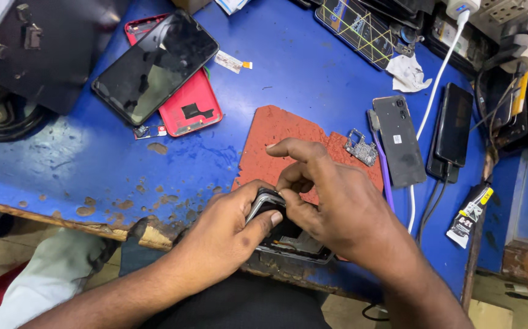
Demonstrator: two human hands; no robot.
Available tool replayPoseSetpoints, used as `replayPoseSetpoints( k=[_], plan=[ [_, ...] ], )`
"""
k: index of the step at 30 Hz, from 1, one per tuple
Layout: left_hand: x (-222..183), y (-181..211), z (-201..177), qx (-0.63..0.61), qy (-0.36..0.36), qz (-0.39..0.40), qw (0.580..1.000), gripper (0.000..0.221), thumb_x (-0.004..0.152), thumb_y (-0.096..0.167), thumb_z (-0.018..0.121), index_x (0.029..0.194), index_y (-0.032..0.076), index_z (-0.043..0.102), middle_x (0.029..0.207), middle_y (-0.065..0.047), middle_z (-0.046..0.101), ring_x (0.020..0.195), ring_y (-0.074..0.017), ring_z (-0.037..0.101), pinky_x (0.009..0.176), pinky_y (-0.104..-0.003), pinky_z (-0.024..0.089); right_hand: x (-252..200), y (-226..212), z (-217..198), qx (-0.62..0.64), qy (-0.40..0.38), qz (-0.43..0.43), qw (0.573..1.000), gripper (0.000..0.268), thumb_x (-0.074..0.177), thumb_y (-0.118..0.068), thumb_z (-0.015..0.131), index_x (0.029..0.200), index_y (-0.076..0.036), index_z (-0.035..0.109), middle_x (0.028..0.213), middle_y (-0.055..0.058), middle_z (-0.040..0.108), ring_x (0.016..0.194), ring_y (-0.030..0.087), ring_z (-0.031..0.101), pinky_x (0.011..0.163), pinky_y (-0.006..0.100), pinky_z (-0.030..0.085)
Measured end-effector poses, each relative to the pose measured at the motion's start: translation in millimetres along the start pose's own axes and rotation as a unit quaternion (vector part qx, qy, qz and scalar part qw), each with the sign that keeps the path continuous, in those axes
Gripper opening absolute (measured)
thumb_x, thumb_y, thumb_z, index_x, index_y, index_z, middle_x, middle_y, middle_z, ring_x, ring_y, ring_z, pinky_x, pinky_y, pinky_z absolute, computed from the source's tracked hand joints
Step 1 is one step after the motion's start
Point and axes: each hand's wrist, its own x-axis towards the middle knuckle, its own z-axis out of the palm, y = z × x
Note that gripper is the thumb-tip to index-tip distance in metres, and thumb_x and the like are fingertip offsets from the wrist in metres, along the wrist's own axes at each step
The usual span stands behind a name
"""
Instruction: The person disassembles and reassembles a mobile phone using a tool. They remove the back panel, pry off a plastic frame with a tool, and then place the frame back onto the phone, pressing it into place with their fingers.
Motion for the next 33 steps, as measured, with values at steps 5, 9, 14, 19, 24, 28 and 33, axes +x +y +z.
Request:
replayPoseSetpoints(
  k=[5, 9, 14, 19, 24, 28, 33],
  plan=[
    [1.8, -1.0, -0.1, 0.003, 0.003, -0.008, 1.0, 0.019, 0.091, 0.016, 0.065, 0.105, 0.004, 0.065, 0.077, -0.008, 0.068, 0.07, -0.0152, 0.064, 0.066, -0.034, 0.053, 2.5, -1.7, 2.2, -0.02, -0.002, -0.007, 1.0, 0.053, 0.086, -0.005, 0.076, 0.132, -0.005, 0.049, 0.088, 0.01, 0.072, 0.078, 0.025, 0.076, 0.067, 0.036, 0.06],
    [3.5, -2.7, -0.4, 0.003, 0.003, 0.005, 1.0, 0.018, 0.091, 0.016, 0.065, 0.102, 0.002, 0.063, 0.076, -0.008, 0.067, 0.069, -0.015, 0.064, 0.066, -0.034, 0.053, 3.2, -2.4, 6.8, -0.054, 0.013, -0.03, 0.998, 0.047, 0.087, -0.002, 0.074, 0.125, 0.0, 0.046, 0.085, 0.012, 0.067, 0.073, 0.027, 0.072, 0.062, 0.037, 0.056],
    [2.5, -3.0, -2.8, 0.002, -0.001, -0.022, 1.0, 0.018, 0.091, 0.017, 0.066, 0.101, 0.003, 0.063, 0.071, -0.008, 0.066, 0.065, -0.0142, 0.061, 0.062, -0.035, 0.052, 6.3, 5.0, 13.3, -0.04, 0.011, -0.005, 0.999, 0.043, 0.088, 0.003, 0.071, 0.121, 0.002, 0.043, 0.083, 0.01, 0.065, 0.069, 0.024, 0.071, 0.06, 0.034, 0.055],
    [3.6, -5.8, -3.4, -0.035, -0.008, -0.014, 0.999, 0.019, 0.091, 0.016, 0.065, 0.104, 0.003, 0.064, 0.073, -0.006, 0.067, 0.067, -0.011, 0.06, 0.062, -0.034, 0.052, 6.8, 14.2, 14.1, -0.006, 0.013, 0.048, 0.999, 0.046, 0.084, 0.001, 0.073, 0.117, 0.001, 0.041, 0.083, 0.007, 0.065, 0.068, 0.015, 0.069, 0.061, 0.029, 0.057],
    [3.4, -9.2, -4.0, -0.043, -0.017, -0.036, 0.998, 0.018, 0.093, 0.017, 0.064, 0.101, 0.001, 0.063, 0.075, -0.007, 0.068, 0.07, -0.0106, 0.059, 0.064, -0.034, 0.053, 12.1, 22.3, 4.2, 0.144, -0.057, 0.091, 0.984, 0.05, 0.088, 0.001, 0.069, 0.131, -0.002, 0.043, 0.1, 0.007, 0.071, 0.088, 0.013, 0.073, 0.075, 0.026, 0.06],
    [3.9, -10.0, -5.3, -0.041, -0.013, -0.006, 0.999, 0.019, 0.092, 0.017, 0.063, 0.104, 0.003, 0.063, 0.078, -0.006, 0.069, 0.072, -0.0101, 0.063, 0.067, -0.033, 0.054, 18.4, 29.9, 0.5, 0.207, -0.12, 0.141, 0.961, 0.051, 0.09, -0.003, 0.071, 0.137, -0.005, 0.054, 0.098, 0.007, 0.081, 0.092, 0.013, 0.076, 0.08, 0.027, 0.061],
    [5.5, -10.4, -6.1, -0.013, -0.016, -0.023, 1.0, 0.019, 0.092, 0.019, 0.065, 0.099, 0.002, 0.063, 0.074, -0.007, 0.069, 0.069, -0.0113, 0.063, 0.066, -0.033, 0.053, 24.7, 50.9, 5.1, 0.306, -0.12, 0.234, 0.915, 0.036, 0.093, -0.002, 0.07, 0.128, 0.0, 0.063, 0.091, 0.011, 0.079, 0.081, 0.013, 0.072, 0.07, 0.028, 0.059]
  ],
)
